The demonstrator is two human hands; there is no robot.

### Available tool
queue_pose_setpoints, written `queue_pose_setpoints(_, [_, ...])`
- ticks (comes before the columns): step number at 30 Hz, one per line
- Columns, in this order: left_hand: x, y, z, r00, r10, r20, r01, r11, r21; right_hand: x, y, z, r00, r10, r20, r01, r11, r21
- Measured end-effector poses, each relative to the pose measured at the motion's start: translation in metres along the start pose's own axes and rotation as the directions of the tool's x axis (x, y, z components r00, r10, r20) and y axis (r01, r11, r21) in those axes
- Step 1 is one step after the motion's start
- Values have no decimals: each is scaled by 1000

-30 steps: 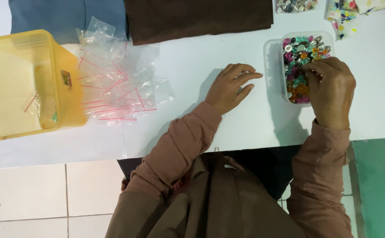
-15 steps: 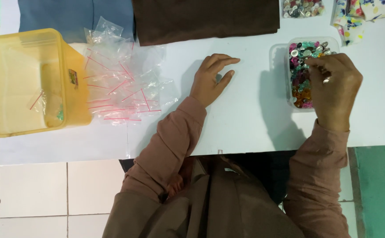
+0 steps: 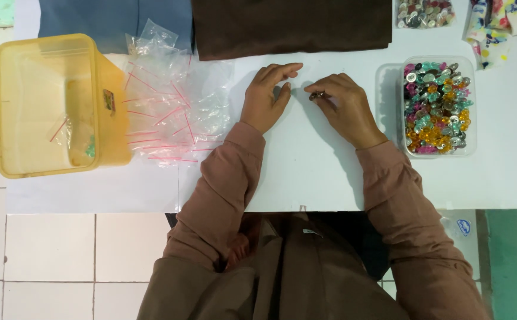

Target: The person selects buttons from a tray and places them into plastic bags by hand before sealing the bags.

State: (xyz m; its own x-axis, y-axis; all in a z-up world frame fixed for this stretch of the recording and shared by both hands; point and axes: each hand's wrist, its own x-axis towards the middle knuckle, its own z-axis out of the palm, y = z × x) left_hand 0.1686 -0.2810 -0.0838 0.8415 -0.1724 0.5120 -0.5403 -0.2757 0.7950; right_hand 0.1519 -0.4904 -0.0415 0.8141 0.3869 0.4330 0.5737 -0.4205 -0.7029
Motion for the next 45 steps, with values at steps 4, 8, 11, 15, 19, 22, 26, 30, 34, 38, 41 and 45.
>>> queue_pose_setpoints(4, [-1,-7,4,997,9,76,-14,998,64,-9,1,-1,1000,-26,-7,26,997,76])
queue_pose_setpoints(8, [-3,-6,6,996,18,91,-26,995,95,-11,1,0,999,-33,11,32,996,83])
queue_pose_setpoints(11, [-2,-5,6,994,52,98,-62,993,98,-10,-1,4,998,-59,14,58,997,47])
queue_pose_setpoints(15, [-2,-6,6,988,96,123,-108,989,98,-10,-1,14,988,-151,-31,149,987,-68])
queue_pose_setpoints(19, [0,-3,1,985,128,113,-140,984,111,-13,9,24,960,-271,-68,249,941,-228])
queue_pose_setpoints(22, [-2,-10,4,985,137,101,-148,983,111,-14,2,24,950,-310,-42,289,920,-266])
queue_pose_setpoints(26, [-3,-3,2,981,158,117,-172,977,129,-18,-20,4,959,-273,-73,246,934,-258])
queue_pose_setpoints(30, [-5,15,19,970,210,121,-233,946,224,-44,-4,-45,969,-162,-186,94,941,-326])
queue_pose_setpoints(34, [-1,49,55,923,246,297,-324,912,252,-72,7,-107,966,-20,-256,-98,892,-441])
queue_pose_setpoints(38, [13,53,112,880,312,359,-406,885,227,-88,10,-139,970,79,-231,-195,818,-541])
queue_pose_setpoints(41, [27,51,158,875,312,371,-426,860,280,-94,6,-142,971,160,-180,-230,838,-495])
queue_pose_setpoints(45, [42,46,201,886,224,406,-382,849,365,-100,15,-134,979,102,-176,-190,764,-617])
